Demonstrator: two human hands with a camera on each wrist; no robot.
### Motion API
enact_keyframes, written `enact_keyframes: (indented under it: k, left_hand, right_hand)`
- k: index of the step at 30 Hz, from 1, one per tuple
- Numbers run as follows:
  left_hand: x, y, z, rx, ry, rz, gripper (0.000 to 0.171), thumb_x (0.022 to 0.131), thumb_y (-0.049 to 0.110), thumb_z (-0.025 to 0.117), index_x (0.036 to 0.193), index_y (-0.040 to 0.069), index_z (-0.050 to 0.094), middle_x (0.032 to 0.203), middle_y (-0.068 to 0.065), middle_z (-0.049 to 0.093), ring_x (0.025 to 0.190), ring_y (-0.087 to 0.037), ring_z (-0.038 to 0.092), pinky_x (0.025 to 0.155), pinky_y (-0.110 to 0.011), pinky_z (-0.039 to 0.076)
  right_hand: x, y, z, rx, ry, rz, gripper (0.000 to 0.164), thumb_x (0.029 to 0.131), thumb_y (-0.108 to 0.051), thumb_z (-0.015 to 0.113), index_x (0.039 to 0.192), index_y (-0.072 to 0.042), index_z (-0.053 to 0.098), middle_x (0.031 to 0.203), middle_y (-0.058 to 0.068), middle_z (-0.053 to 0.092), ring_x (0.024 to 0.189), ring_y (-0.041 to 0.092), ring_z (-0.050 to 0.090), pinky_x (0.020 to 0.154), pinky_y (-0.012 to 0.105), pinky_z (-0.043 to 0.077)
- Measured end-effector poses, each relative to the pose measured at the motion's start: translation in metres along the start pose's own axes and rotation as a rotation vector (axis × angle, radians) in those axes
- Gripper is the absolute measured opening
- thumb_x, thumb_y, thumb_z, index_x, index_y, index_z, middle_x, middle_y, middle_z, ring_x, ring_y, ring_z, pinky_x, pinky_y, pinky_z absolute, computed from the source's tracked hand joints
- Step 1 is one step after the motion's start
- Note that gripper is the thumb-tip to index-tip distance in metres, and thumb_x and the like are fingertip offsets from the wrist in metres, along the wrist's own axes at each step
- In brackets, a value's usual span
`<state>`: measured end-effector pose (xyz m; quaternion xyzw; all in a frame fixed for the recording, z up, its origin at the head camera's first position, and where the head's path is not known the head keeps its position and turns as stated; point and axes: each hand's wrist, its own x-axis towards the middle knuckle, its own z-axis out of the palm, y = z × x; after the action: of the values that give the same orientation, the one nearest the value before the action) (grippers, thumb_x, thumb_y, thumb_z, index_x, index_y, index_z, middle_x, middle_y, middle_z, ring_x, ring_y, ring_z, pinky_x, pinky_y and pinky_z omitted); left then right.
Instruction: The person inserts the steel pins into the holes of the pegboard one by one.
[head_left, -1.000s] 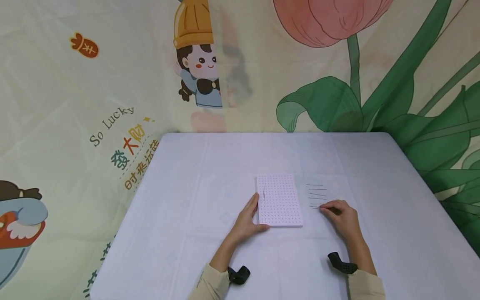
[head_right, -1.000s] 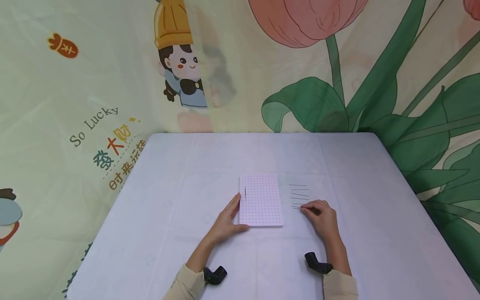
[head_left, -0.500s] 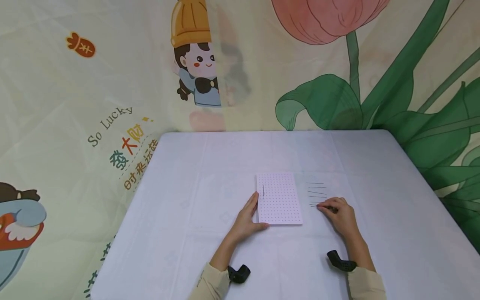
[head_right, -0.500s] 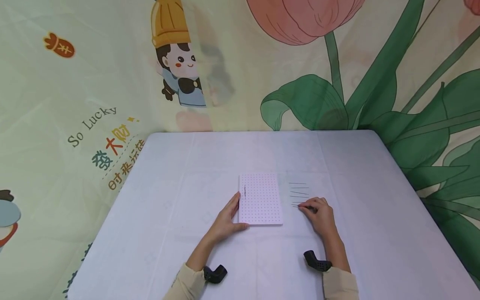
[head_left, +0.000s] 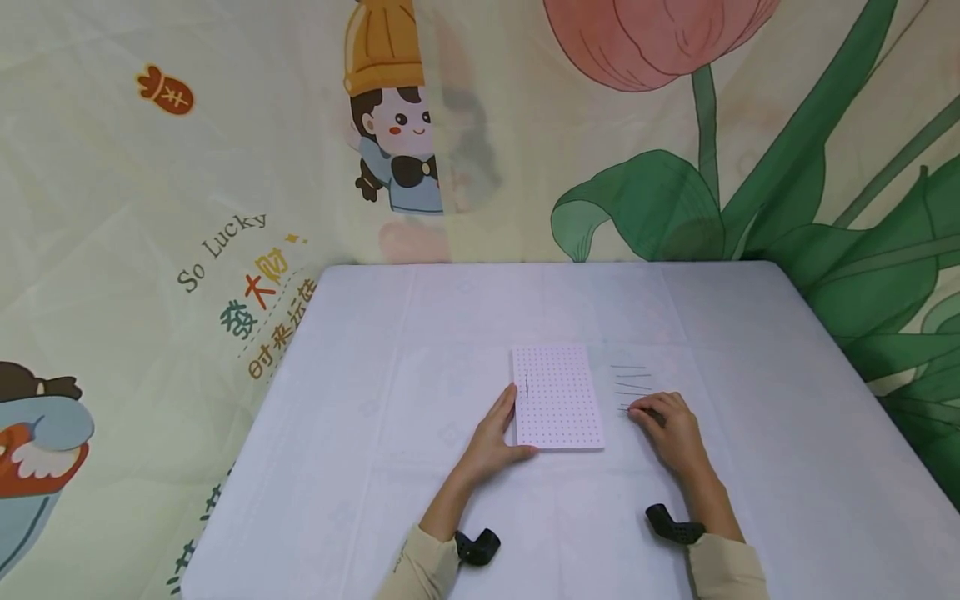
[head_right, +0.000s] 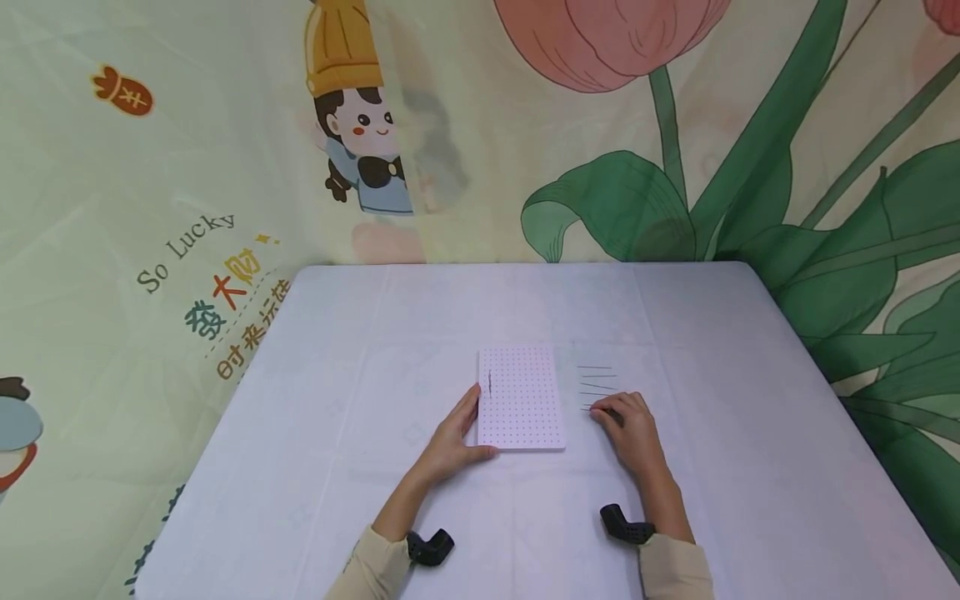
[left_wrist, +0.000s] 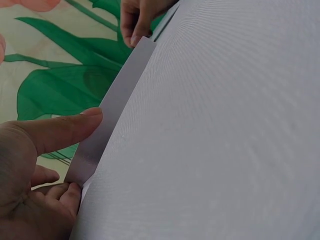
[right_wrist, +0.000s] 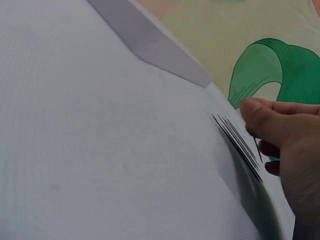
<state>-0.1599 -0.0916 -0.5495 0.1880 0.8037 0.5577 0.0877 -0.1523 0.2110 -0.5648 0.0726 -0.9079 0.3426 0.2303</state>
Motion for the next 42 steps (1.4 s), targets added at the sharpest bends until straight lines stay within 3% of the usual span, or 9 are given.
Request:
enact_keyframes:
  k: [4, 10, 16, 21, 26, 35, 42]
  left_hand:
    - [0.0, 0.0, 0.0, 0.007, 0.002, -0.005, 0.106, 0.063, 0.002, 0.081, 0.145, -0.002, 0.015, 0.152, -0.014, 0.009, 0.138, -0.02, 0.014, 0.106, -0.021, 0.022]
    - [-0.001, 0.0, 0.0, 0.024, 0.004, -0.014, 0.106, 0.063, 0.003, 0.081, 0.146, -0.001, 0.015, 0.153, -0.013, 0.01, 0.138, -0.019, 0.013, 0.107, -0.022, 0.022]
    - [-0.001, 0.0, 0.0, 0.022, 0.004, -0.029, 0.106, 0.063, 0.003, 0.082, 0.146, -0.001, 0.015, 0.153, -0.012, 0.01, 0.138, -0.016, 0.013, 0.107, -0.021, 0.021]
    - [-0.002, 0.001, -0.001, 0.025, 0.004, -0.042, 0.106, 0.063, 0.003, 0.081, 0.146, 0.0, 0.015, 0.153, -0.011, 0.01, 0.138, -0.015, 0.012, 0.107, -0.02, 0.02]
    - [-0.002, 0.001, -0.002, 0.026, 0.0, -0.028, 0.105, 0.064, 0.005, 0.081, 0.146, -0.001, 0.015, 0.153, -0.012, 0.01, 0.138, -0.018, 0.013, 0.107, -0.022, 0.02]
    - [-0.001, -0.002, -0.001, 0.001, -0.007, 0.024, 0.103, 0.066, 0.008, 0.081, 0.145, -0.001, 0.016, 0.152, -0.013, 0.012, 0.137, -0.019, 0.018, 0.108, -0.024, 0.021]
    - [-0.003, -0.001, -0.004, 0.059, -0.006, 0.049, 0.102, 0.067, 0.016, 0.081, 0.145, -0.001, 0.018, 0.152, -0.013, 0.013, 0.137, -0.022, 0.019, 0.109, -0.03, 0.02]
  right_hand:
    - [0.002, -0.007, 0.004, 0.042, 0.048, -0.051, 0.01, 0.079, -0.004, 0.07, 0.088, -0.007, 0.068, 0.084, -0.001, 0.063, 0.079, 0.012, 0.053, 0.069, 0.013, 0.041]
    - [0.006, -0.016, 0.009, 0.099, 0.069, -0.024, 0.008, 0.084, -0.006, 0.066, 0.092, -0.005, 0.065, 0.087, 0.001, 0.064, 0.077, 0.012, 0.058, 0.071, 0.004, 0.041]
    - [0.012, -0.034, 0.015, 0.295, 0.048, 0.041, 0.01, 0.088, -0.007, 0.061, 0.096, -0.001, 0.058, 0.084, 0.004, 0.063, 0.072, 0.009, 0.06, 0.067, 0.008, 0.047]
    - [0.017, -0.053, 0.033, 0.499, 0.028, 0.076, 0.01, 0.087, -0.002, 0.061, 0.094, 0.001, 0.055, 0.082, 0.009, 0.062, 0.072, 0.014, 0.062, 0.065, 0.014, 0.052]
    - [0.03, -0.073, 0.057, 0.616, 0.03, 0.05, 0.014, 0.084, 0.002, 0.062, 0.094, 0.003, 0.053, 0.085, 0.013, 0.06, 0.074, 0.016, 0.063, 0.066, 0.019, 0.054]
    - [0.055, -0.096, 0.1, 0.591, 0.063, 0.04, 0.016, 0.083, -0.001, 0.065, 0.096, 0.002, 0.057, 0.089, 0.013, 0.063, 0.082, 0.024, 0.064, 0.07, 0.023, 0.055]
    - [0.062, -0.099, 0.111, 0.571, 0.031, 0.03, 0.014, 0.082, -0.006, 0.068, 0.093, -0.003, 0.061, 0.088, 0.006, 0.066, 0.084, 0.021, 0.065, 0.071, 0.023, 0.054]
